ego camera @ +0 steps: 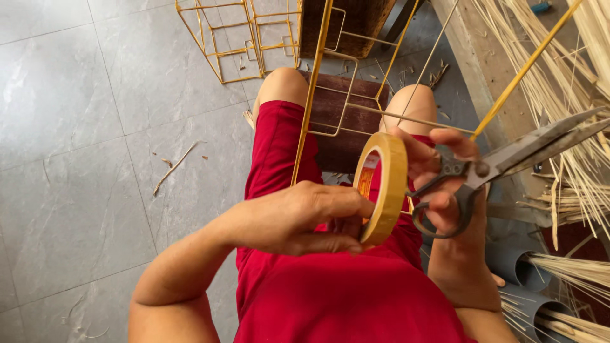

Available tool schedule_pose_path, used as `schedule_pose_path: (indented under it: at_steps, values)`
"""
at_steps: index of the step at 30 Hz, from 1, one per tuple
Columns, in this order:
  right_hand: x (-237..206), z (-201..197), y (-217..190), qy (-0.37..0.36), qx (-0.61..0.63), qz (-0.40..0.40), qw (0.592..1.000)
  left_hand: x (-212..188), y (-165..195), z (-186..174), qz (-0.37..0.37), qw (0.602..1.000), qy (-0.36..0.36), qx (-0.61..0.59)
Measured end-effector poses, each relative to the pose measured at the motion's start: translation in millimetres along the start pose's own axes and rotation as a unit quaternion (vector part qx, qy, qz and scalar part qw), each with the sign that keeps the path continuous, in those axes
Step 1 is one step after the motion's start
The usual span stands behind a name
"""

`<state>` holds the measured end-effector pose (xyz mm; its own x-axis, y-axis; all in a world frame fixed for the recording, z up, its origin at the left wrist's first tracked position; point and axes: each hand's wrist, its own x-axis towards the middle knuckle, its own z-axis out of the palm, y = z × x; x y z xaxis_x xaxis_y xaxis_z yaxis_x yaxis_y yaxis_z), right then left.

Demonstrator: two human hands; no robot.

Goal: The person sits on the floor and wraps yellow tape around the joints of a rectangular bamboo frame to secure the structure. They repeatedly pull tape from a roll, wrap it around corners, and cut it with scissors. The finished frame is placed on the floor next to other similar frames.

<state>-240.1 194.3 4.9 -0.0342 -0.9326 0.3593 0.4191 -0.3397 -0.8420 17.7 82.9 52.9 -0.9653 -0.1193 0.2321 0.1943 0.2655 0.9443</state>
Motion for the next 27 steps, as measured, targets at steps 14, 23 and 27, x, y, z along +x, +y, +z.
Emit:
schedule_pose_path:
  at_steps: [14,23,27]
  values:
    - [-6.0,-33.3,17.3,-0.005,-0.005,-0.158,0.987,23.3,7.2,-53.4,0.009,0.933,0.162,0.322]
    - [4.0,-20.6,29.4,0.021,-0.108,-0.218,0.97,38.2,-5.4,-69.0,0.033,0.873,0.221,0.434]
    - [9.1,-25.3,33.2,0.023,-0.103,-0.22,0.97,45.3,-18.4,-64.2,0.02,0.831,0.249,0.498]
